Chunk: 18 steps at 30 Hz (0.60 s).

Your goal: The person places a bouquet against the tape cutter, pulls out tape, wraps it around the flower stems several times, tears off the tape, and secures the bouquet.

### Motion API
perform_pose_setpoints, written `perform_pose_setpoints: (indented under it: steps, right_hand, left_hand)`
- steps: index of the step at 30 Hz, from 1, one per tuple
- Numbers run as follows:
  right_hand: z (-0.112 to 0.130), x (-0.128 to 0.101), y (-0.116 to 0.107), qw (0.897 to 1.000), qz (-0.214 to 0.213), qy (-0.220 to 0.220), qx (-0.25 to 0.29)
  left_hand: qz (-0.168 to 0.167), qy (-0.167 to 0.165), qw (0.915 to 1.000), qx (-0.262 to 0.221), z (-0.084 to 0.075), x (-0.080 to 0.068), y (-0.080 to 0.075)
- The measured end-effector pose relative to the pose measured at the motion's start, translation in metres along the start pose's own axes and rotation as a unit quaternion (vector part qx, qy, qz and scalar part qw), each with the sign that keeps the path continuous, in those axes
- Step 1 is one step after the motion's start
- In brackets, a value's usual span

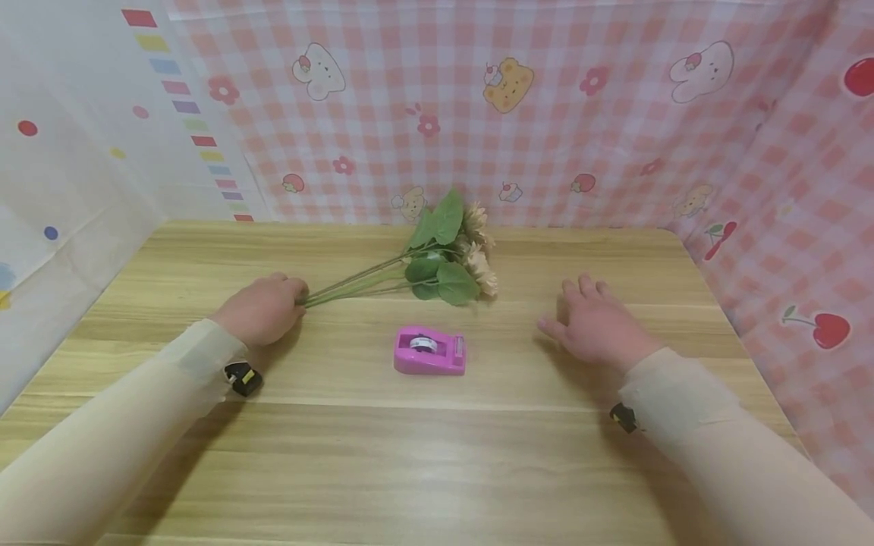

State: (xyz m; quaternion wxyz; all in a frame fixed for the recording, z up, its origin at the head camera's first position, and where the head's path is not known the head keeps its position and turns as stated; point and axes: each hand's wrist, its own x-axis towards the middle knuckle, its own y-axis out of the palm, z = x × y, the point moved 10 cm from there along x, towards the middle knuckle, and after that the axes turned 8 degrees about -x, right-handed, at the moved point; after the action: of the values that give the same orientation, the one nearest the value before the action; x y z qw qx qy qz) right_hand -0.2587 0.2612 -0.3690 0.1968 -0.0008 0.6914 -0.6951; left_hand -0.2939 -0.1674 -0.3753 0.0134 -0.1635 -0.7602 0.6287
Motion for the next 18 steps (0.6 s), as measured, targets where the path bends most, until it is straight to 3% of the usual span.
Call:
perform_pose_setpoints:
  steps: [9,18]
  right_hand:
    - [0.0012,0.0009,0.0009,1.0,-0.001,-0.001,-0.003]
    - [0.0018,0.0021,0.004,1.0,0.003,-0.002,-0.003]
  left_hand:
    - [0.006,-0.01,0.9998,-0.017,0.0021,0.0034,0.0011]
    - [0.042,-0.028,0.9987,-0.01,-0.0006,0.0042,0.007]
